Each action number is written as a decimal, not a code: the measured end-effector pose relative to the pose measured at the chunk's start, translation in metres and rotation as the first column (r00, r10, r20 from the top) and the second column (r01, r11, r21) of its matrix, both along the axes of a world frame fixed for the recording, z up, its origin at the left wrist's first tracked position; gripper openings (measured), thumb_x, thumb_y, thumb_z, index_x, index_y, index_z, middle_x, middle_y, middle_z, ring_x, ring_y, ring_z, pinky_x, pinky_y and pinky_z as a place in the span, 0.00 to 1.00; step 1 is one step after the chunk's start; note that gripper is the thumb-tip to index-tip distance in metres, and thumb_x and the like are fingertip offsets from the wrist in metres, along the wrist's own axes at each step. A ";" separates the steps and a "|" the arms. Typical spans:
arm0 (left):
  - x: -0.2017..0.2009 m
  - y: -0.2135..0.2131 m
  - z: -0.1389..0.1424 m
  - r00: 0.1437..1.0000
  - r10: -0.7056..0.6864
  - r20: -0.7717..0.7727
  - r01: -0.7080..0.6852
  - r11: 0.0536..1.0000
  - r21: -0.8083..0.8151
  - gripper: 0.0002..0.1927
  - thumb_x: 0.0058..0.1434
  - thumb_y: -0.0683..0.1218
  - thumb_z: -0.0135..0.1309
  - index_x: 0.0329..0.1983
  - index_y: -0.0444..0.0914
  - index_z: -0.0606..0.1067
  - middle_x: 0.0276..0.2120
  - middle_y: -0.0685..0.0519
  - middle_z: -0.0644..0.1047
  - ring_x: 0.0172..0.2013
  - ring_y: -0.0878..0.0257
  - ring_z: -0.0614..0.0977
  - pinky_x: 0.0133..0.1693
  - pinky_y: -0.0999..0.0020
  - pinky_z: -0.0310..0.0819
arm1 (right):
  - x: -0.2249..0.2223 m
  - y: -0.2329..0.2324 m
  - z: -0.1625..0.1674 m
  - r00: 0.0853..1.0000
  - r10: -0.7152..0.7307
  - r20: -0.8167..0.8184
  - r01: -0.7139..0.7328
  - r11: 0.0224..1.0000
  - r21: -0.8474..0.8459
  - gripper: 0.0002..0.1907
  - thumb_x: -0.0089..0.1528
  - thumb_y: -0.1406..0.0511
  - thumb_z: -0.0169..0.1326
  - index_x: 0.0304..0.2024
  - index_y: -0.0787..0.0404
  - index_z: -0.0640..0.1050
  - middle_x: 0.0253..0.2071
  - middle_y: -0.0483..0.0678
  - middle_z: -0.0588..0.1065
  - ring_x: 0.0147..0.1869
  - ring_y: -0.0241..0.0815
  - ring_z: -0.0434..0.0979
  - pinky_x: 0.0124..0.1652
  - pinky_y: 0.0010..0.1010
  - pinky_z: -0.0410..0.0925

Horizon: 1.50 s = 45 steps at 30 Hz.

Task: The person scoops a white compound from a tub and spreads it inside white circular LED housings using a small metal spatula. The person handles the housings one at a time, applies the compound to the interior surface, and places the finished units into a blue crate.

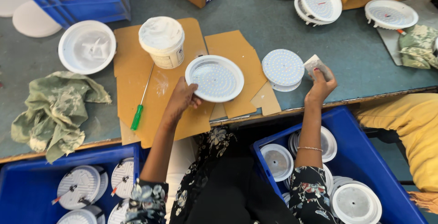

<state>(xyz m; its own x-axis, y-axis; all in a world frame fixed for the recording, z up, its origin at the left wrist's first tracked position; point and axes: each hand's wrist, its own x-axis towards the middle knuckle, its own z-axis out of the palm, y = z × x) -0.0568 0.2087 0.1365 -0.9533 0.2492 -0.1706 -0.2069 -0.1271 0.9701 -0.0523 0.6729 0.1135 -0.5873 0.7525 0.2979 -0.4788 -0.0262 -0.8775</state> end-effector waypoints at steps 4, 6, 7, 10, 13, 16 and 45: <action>-0.063 0.038 0.000 0.994 -0.063 -0.087 0.070 0.994 0.082 0.22 0.65 0.40 0.41 0.63 0.31 0.61 0.32 0.47 0.77 0.20 0.67 0.78 0.20 0.73 0.75 | 0.000 0.002 -0.003 0.999 0.045 -0.003 -0.045 0.999 -0.003 0.12 0.61 0.76 0.56 0.47 0.73 0.79 0.45 0.53 0.80 0.46 0.42 0.82 0.42 0.30 0.76; -0.095 0.070 0.000 0.991 -0.055 -0.120 0.074 0.985 0.157 0.23 0.64 0.39 0.39 0.63 0.33 0.60 0.32 0.47 0.77 0.21 0.66 0.78 0.21 0.71 0.77 | 0.001 0.001 -0.002 0.999 0.046 -0.005 -0.046 0.999 -0.002 0.12 0.61 0.76 0.56 0.47 0.74 0.79 0.44 0.53 0.80 0.45 0.42 0.82 0.42 0.29 0.75; -0.112 0.086 0.001 0.993 -0.051 -0.103 0.068 0.984 0.167 0.21 0.65 0.40 0.40 0.61 0.30 0.62 0.33 0.45 0.77 0.22 0.64 0.79 0.22 0.71 0.79 | 0.001 0.001 -0.002 0.999 0.046 -0.007 -0.046 0.999 -0.001 0.12 0.61 0.76 0.56 0.47 0.74 0.79 0.44 0.53 0.80 0.45 0.42 0.81 0.42 0.29 0.74; -0.159 0.137 0.004 0.998 0.010 -0.055 0.001 0.980 0.200 0.17 0.68 0.41 0.41 0.58 0.28 0.62 0.35 0.40 0.77 0.26 0.59 0.83 0.25 0.68 0.83 | 0.003 -0.001 0.001 0.999 0.038 0.016 -0.038 0.999 -0.020 0.12 0.60 0.75 0.57 0.47 0.73 0.79 0.44 0.53 0.80 0.45 0.41 0.82 0.43 0.29 0.75; -0.205 0.186 0.014 0.985 0.173 0.002 -0.168 0.954 0.248 0.16 0.67 0.39 0.41 0.56 0.32 0.55 0.39 0.38 0.77 0.28 0.53 0.85 0.26 0.63 0.86 | 0.004 -0.004 0.004 0.999 0.047 0.028 -0.047 0.999 0.010 0.12 0.61 0.75 0.57 0.47 0.74 0.79 0.43 0.52 0.79 0.45 0.40 0.81 0.44 0.29 0.74; -0.254 0.228 0.029 0.959 0.272 0.078 -0.282 0.898 0.338 0.18 0.68 0.40 0.43 0.58 0.34 0.52 0.44 0.33 0.76 0.30 0.49 0.86 0.28 0.57 0.86 | 0.005 -0.005 0.006 0.998 0.012 0.055 -0.013 0.999 0.034 0.13 0.59 0.75 0.57 0.47 0.74 0.79 0.43 0.51 0.79 0.46 0.39 0.80 0.48 0.28 0.74; 0.070 -0.044 0.016 0.926 -0.220 -0.305 0.174 0.970 -0.171 0.13 0.79 0.37 0.46 0.61 0.24 0.69 0.40 0.36 0.79 0.39 0.53 0.84 0.38 0.69 0.79 | 0.165 -0.033 -0.109 0.847 0.113 -0.520 -0.452 0.666 -0.593 0.09 0.62 0.73 0.58 0.45 0.63 0.79 0.46 0.50 0.79 0.55 0.48 0.78 0.56 0.49 0.71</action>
<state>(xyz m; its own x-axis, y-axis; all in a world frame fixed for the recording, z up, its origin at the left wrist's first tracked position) 0.0135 0.1651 0.1529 -0.8968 0.4334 0.0888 0.1101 0.0242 0.9936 0.1131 0.6403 0.0040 -0.7546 0.6548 0.0424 -0.6387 -0.7183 -0.2757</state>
